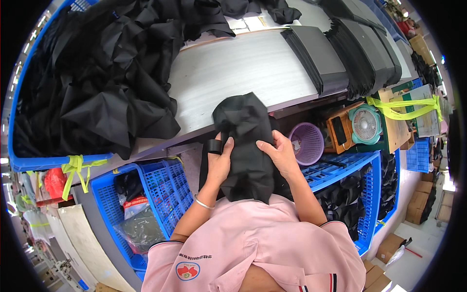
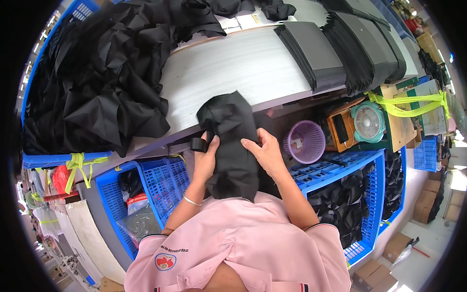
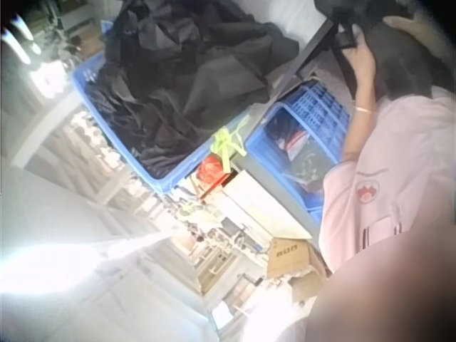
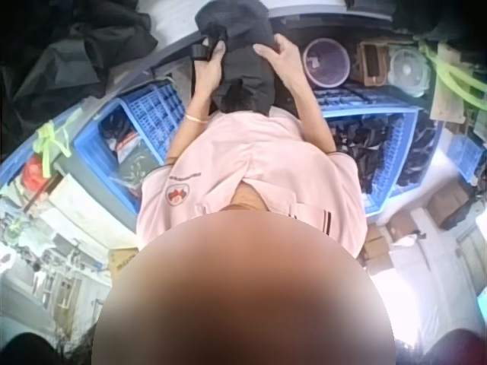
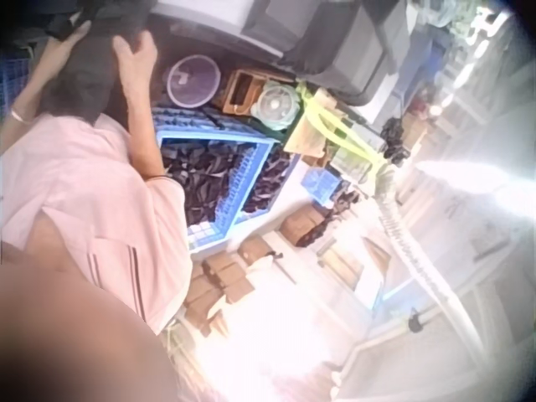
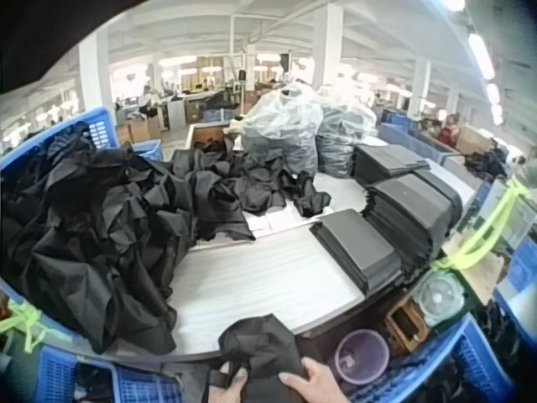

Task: Assembling and inspecting black fabric protective gear components at a manufacturing workstation.

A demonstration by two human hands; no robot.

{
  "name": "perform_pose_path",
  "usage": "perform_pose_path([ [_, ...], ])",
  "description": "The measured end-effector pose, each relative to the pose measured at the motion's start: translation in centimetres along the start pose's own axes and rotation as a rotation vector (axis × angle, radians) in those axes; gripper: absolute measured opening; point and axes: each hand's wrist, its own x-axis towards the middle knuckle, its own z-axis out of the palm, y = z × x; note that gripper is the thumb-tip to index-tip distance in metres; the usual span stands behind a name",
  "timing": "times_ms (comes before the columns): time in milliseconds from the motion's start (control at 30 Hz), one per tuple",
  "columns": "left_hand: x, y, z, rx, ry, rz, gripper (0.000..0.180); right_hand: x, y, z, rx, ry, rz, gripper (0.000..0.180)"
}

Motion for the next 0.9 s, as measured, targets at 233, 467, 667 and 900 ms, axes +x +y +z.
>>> perform_pose_path([
  [233, 0.6, 3.2, -1.0, -0.607, -0.282, -0.37, 0.038, -0.5, -0.4, -0.4, 0.074, -0.012, 0.079, 0.023],
  [467, 0.7, 0.6, -1.9, -0.668, -0.397, -0.671, 0.044, 0.2, -1.1, -0.1, 0.236, -0.165, 0.107, 0.025],
  [667, 1.6, 1.3, -2.9, -0.487, -0.331, -0.526, 0.041, 0.7, 0.5, -1.5, -0.144, 0.106, -0.224, 0.038],
  [900, 3.3, 5.4, -3.7, -0.194, -0.417, -0.415, 0.035, 2.2, -10.0, -1.6, -0.888, -0.077, -0.768, 0.042],
])
